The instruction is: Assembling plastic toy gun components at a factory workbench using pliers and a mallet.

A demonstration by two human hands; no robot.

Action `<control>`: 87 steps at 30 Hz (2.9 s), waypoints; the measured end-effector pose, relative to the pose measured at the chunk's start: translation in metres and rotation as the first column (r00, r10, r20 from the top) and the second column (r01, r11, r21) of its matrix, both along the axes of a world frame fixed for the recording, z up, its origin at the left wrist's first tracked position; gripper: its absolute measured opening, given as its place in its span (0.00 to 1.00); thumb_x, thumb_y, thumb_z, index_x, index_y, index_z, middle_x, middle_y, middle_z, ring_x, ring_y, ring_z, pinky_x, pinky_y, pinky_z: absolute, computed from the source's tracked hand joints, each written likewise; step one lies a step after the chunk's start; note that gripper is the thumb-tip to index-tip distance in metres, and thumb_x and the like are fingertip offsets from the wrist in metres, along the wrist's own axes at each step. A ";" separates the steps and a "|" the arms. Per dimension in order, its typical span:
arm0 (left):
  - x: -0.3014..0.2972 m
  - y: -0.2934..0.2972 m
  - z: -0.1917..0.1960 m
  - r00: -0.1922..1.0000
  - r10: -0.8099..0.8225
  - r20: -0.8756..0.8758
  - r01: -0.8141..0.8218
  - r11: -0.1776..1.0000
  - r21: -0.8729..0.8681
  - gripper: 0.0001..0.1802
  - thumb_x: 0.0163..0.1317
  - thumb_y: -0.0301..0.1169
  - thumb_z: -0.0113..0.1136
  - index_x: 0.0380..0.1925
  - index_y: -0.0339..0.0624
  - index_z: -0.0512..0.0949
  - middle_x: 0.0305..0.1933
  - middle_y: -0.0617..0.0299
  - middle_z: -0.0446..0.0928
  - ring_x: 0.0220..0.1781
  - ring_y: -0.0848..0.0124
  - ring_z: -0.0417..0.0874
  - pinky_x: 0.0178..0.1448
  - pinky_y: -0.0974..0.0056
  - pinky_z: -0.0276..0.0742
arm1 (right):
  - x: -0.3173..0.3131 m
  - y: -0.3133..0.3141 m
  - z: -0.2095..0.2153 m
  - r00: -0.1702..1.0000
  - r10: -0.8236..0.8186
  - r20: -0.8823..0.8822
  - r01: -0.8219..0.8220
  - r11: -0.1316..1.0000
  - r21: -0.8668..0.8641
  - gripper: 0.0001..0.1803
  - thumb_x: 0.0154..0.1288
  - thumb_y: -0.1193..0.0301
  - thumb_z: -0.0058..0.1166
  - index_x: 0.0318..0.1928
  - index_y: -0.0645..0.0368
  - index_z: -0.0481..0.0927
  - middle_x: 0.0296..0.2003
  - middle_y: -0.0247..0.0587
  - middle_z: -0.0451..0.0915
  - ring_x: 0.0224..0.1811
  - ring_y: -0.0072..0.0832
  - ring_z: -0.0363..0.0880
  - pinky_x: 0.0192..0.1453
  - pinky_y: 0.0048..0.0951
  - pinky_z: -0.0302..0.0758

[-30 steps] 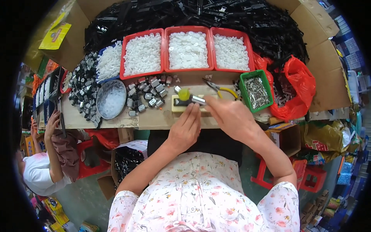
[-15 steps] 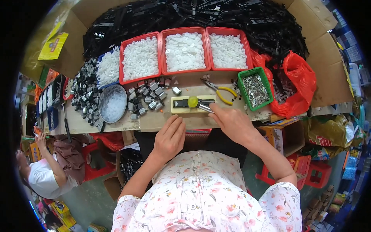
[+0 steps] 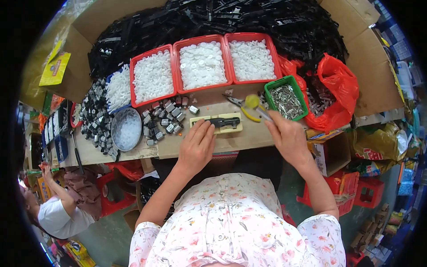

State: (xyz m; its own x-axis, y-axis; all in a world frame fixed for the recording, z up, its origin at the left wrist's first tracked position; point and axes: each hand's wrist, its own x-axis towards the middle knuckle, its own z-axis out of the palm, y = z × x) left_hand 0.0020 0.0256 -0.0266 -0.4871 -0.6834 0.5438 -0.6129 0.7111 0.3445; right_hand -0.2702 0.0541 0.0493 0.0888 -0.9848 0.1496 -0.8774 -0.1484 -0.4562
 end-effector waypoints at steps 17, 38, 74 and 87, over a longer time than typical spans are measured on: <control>0.013 -0.048 0.052 0.400 0.658 -0.638 0.810 0.072 0.582 0.19 0.66 0.25 0.63 0.57 0.37 0.75 0.45 0.58 0.79 0.43 0.66 0.85 0.49 0.63 0.82 | 0.006 -0.067 -0.015 0.975 0.169 -0.146 -0.182 0.980 -0.082 0.17 0.60 0.73 0.64 0.49 0.62 0.76 0.52 0.49 0.74 0.54 0.47 0.76 0.55 0.45 0.74; 0.013 -0.035 0.026 -0.077 0.767 -0.638 0.997 0.047 -0.064 0.27 0.79 0.55 0.39 0.53 0.41 0.72 0.32 0.59 0.69 0.30 0.67 0.70 0.37 0.60 0.66 | 0.032 -0.047 -0.041 0.936 0.166 -0.310 -0.151 0.986 0.072 0.14 0.60 0.75 0.61 0.47 0.64 0.78 0.53 0.45 0.76 0.52 0.44 0.76 0.53 0.44 0.75; -0.007 -0.036 0.007 0.833 0.047 -0.551 0.125 0.955 0.269 0.16 0.63 0.36 0.70 0.28 0.36 0.76 0.23 0.59 0.73 0.22 0.68 0.72 0.29 0.67 0.66 | 0.044 -0.014 0.009 0.977 0.206 0.044 -0.184 0.934 -0.306 0.11 0.50 0.85 0.51 0.37 0.68 0.79 0.50 0.52 0.77 0.50 0.48 0.78 0.55 0.42 0.70; -0.002 -0.019 0.047 0.865 0.033 -0.501 0.215 0.877 0.429 0.16 0.62 0.36 0.72 0.33 0.35 0.76 0.24 0.53 0.73 0.22 0.62 0.74 0.28 0.62 0.68 | 0.054 -0.018 0.017 0.929 0.364 -0.068 -0.370 0.905 -0.211 0.09 0.52 0.83 0.56 0.36 0.67 0.77 0.46 0.51 0.76 0.49 0.48 0.77 0.53 0.43 0.71</control>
